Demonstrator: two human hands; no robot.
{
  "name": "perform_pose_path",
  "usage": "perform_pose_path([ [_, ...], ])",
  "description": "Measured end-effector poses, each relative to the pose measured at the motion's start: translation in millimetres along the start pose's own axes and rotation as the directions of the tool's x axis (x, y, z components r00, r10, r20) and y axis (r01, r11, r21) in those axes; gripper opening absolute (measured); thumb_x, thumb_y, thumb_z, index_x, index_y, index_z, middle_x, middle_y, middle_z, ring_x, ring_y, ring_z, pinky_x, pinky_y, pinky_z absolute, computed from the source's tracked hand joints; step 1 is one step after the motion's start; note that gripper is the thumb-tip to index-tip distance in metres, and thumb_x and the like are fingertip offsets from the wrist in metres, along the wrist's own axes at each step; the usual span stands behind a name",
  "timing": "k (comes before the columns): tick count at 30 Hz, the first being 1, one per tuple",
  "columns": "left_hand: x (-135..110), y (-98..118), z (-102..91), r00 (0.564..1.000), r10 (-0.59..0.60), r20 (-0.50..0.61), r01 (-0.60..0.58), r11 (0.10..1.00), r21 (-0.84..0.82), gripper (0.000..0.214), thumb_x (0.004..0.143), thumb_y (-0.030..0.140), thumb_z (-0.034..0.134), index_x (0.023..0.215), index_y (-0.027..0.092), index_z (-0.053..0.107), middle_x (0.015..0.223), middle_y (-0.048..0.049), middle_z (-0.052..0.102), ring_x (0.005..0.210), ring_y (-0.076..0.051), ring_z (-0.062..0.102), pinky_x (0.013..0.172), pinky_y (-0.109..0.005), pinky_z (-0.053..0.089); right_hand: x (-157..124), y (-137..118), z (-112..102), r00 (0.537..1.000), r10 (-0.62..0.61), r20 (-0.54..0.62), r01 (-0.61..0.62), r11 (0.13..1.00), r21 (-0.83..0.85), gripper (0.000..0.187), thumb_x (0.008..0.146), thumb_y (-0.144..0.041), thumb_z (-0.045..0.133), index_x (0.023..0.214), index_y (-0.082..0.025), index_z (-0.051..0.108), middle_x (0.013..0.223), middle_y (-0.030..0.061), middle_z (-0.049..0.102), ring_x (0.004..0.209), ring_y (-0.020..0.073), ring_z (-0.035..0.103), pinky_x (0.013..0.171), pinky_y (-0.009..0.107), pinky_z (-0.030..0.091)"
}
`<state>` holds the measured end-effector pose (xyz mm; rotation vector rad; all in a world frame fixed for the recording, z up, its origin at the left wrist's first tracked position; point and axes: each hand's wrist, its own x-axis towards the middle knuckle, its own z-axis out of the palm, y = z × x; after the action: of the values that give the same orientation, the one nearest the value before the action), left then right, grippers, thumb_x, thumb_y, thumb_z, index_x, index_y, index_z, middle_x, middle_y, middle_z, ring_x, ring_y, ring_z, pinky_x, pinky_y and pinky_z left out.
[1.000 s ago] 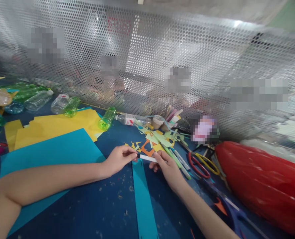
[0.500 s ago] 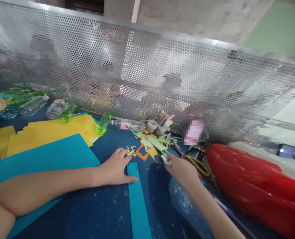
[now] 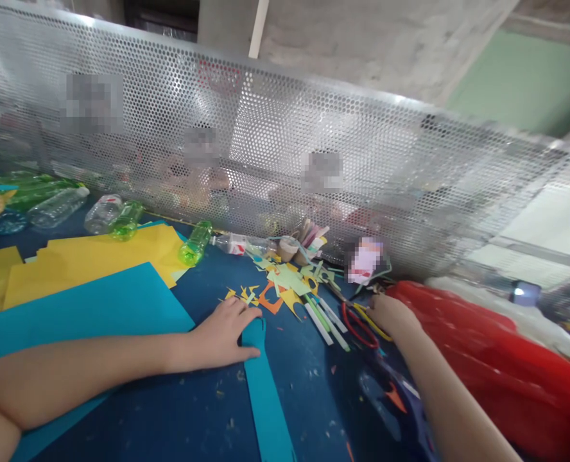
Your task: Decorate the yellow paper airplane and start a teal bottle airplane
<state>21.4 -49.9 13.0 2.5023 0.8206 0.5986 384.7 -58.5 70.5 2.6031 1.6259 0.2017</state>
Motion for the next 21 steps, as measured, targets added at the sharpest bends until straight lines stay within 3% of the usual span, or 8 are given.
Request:
perform_pose_path([
  [3, 0, 0, -1.9, 1.0, -0.009, 0.004, 0.01, 0.986, -0.165, 0.061, 0.07, 0.033, 0.067, 0.127, 0.027, 0.046, 0.113, -0.0095, 0.055, 0.108, -0.032, 0.047, 0.089, -0.045, 0.039, 13, 17, 13, 0.988, -0.006, 0.156, -0.001, 0.999, 0.048, 0.026, 0.068, -0.021, 0.064, 0.043, -0.02, 0.057, 0.058, 0.0068, 0.066, 0.063, 0.0225, 0.066, 0.057, 0.026, 0.044],
  [7, 5, -3, -5.0, 0.998, -0.056, 0.018, 0.059, 0.896, -0.44, 0.061, 0.075, 0.021, 0.06, 0.131, 0.03, 0.039, 0.101, -0.0055, 0.061, 0.093, -0.025, 0.058, 0.082, -0.038, 0.044, 15, 21, 25, 0.98, -0.013, 0.201, -0.01, 0.994, 0.112, 0.026, 0.07, -0.024, 0.062, 0.045, -0.02, 0.058, 0.06, 0.0059, 0.066, 0.066, 0.0219, 0.066, 0.059, 0.026, 0.045],
  [9, 10, -6, -4.5, 0.994, -0.097, 0.044, 0.103, 0.786, -0.61, 0.065, 0.074, 0.019, 0.061, 0.133, 0.027, 0.034, 0.088, -0.0027, 0.063, 0.081, -0.021, 0.061, 0.075, -0.035, 0.046, 15, 20, 27, 0.98, -0.007, 0.199, -0.019, 0.991, 0.13, 0.025, 0.072, -0.026, 0.06, 0.048, -0.02, 0.059, 0.061, 0.0069, 0.066, 0.066, 0.0219, 0.066, 0.059, 0.026, 0.045],
  [12, 18, -12, -3.4, 0.979, -0.183, 0.088, 0.175, 0.54, -0.823, 0.067, 0.067, 0.018, 0.068, 0.127, 0.019, 0.036, 0.083, -0.0021, 0.064, 0.077, -0.019, 0.063, 0.073, -0.033, 0.048, 16, 19, 29, 0.981, -0.005, 0.195, -0.022, 0.99, 0.14, 0.024, 0.07, -0.029, 0.062, 0.049, -0.019, 0.059, 0.06, 0.0073, 0.065, 0.065, 0.0225, 0.065, 0.057, 0.027, 0.045],
  [15, 24, -13, -6.0, 0.946, -0.292, 0.143, 0.247, 0.359, -0.9, 0.059, 0.061, 0.019, 0.075, 0.114, 0.015, 0.048, 0.09, -0.0063, 0.067, 0.084, -0.021, 0.064, 0.078, -0.035, 0.048, 16, 16, 30, 0.98, -0.016, 0.199, -0.014, 0.989, 0.149, 0.017, 0.062, -0.024, 0.066, 0.049, -0.018, 0.058, 0.054, 0.0044, 0.061, 0.06, 0.0217, 0.063, 0.053, 0.027, 0.044],
  [21, 27, -15, -13.5, 0.908, -0.37, 0.195, 0.299, 0.248, -0.922, 0.039, 0.062, 0.023, 0.076, 0.097, 0.013, 0.062, 0.092, -0.0092, 0.069, 0.083, -0.02, 0.065, 0.078, -0.034, 0.049, 18, 10, 29, 0.995, -0.041, 0.095, 0.023, 0.982, 0.19, 0.004, 0.056, -0.023, 0.067, 0.054, -0.019, 0.065, 0.049, 0.0017, 0.06, 0.054, 0.0209, 0.062, 0.052, 0.028, 0.044],
])
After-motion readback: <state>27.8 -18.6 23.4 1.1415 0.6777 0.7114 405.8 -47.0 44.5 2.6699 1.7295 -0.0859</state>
